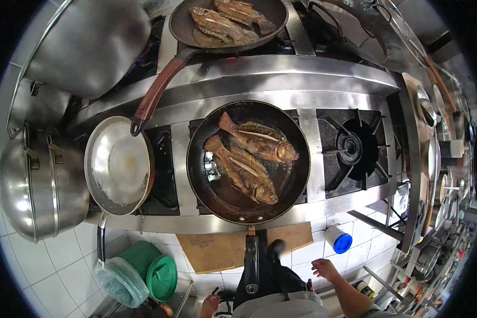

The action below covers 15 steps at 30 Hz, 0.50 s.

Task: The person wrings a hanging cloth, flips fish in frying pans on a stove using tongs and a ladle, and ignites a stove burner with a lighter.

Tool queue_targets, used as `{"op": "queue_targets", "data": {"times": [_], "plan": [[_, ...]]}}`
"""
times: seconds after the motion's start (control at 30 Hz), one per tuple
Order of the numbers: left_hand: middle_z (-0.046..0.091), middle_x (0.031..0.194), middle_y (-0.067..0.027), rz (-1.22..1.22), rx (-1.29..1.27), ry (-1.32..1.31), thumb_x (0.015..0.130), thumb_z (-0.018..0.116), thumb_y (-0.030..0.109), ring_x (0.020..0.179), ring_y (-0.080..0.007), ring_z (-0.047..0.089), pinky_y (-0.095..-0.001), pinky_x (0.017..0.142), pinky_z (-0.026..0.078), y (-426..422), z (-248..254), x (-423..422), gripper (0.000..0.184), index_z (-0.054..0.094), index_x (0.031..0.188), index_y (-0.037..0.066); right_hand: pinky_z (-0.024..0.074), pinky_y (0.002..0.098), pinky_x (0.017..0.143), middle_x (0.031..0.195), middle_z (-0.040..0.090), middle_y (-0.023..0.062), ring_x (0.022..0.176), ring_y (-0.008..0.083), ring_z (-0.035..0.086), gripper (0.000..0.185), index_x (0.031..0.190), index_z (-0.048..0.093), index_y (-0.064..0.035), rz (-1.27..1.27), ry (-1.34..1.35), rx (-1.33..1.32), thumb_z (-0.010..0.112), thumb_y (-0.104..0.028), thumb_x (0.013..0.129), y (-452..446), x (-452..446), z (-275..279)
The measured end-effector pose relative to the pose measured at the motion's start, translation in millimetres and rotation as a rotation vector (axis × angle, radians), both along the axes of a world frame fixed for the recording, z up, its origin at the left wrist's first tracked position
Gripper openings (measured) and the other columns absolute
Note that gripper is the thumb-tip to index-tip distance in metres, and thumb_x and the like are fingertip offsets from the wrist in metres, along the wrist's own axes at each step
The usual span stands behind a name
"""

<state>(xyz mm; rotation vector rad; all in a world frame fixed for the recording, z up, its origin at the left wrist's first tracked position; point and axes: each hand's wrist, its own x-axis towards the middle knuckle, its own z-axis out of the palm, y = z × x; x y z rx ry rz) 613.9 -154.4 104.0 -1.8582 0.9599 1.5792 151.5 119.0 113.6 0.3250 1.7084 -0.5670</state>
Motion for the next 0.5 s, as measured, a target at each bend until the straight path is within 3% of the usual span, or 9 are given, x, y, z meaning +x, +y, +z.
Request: {"op": "queue_targets", "data": {"times": [0.07,0.13,0.2,0.23,0.3,0.43,0.5], "plan": [[0.065,0.082,-0.0071,-0.096,-0.015,0.104,0.087,0.06,0.021,0.069,-0.0165,0.062,-0.0291,0.056,0.05,8,-40,51,0.021,0.062,0.101,0.005,0.0521,0.0289,0.058,0.09,0.067,0.01,0.068,0.0168,0.065,0.032,0.107,0.062,-0.0014,0.147,0.059,-0.048,0.055,-0.029,0.093,-12,-6,12],[0.066,0.085,-0.0105,-0.931,-0.836,0.134,0.087,0.059,0.019,0.075,-0.024,0.064,-0.0354,0.062,0.051,-37,41,-22,0.023,0.061,0.102,0.002,0.0515,0.028,0.061,0.09,0.068,0.0101,0.07,0.0158,0.065,0.031,0.106,0.063,-0.0012,0.409,0.174,-0.146,0.057,-0.028,0.092,-56,-26,56],[0.051,0.121,-0.0253,-0.372,-0.964,-0.011,0.081,0.066,0.023,0.116,-0.0405,0.047,-0.0463,0.099,0.036,-87,100,-87,0.05,0.05,0.121,-0.003,0.0509,0.0289,0.066,0.09,0.068,0.0116,0.077,0.0159,0.065,0.031,0.105,0.064,0.0005,0.15,0.305,-0.35,0.063,-0.025,0.087,-131,-53,141],[0.041,0.132,-0.0275,-0.554,-1.124,0.065,0.08,0.067,0.022,0.121,-0.0435,0.04,-0.0473,0.103,0.032,-127,141,-130,0.06,0.042,0.128,-0.005,0.0501,0.0372,0.081,0.102,0.065,0.0188,0.093,0.028,0.064,0.037,0.112,0.062,-0.0004,0.366,0.595,-0.455,0.071,-0.017,0.08,-181,-79,202],[0.026,0.146,-0.0257,-0.715,-1.307,0.194,0.078,0.07,0.027,0.133,-0.0457,0.026,-0.0512,0.108,0.024,-185,223,-234,0.073,0.036,0.136,-0.002,0.0338,0.0485,0.103,0.14,0.034,0.0284,0.127,0.0445,0.038,0.078,0.136,0.042,-0.0025,0.745,0.991,-0.661,0.078,-0.03,0.072,-236,-115,255],[0.018,0.15,-0.0257,-0.976,-1.41,0.425,0.073,0.071,0.051,0.137,-0.0471,0.017,-0.0608,0.107,0.017,-213,284,-377,0.095,0.029,0.144,0.003,0.0194,0.0547,0.11,0.145,0.022,0.0312,0.135,0.0479,0.022,0.091,0.142,0.03,-0.0012,0.991,1.24,-0.667,0.07,-0.047,0.075,-339,-138,263],[0.017,0.151,-0.0237,-1.011,-1.397,0.489,0.07,0.074,0.048,0.139,-0.0455,0.014,-0.056,0.11,0.015,-210,296,-406,0.099,0.027,0.145,0.004,0.0177,0.0544,0.111,0.146,0.019,0.0314,0.136,0.0482,0.019,0.092,0.143,0.028,-0.0002,0.996,1.312,-0.645,0.067,-0.05,0.077,-358,-140,254]]}}
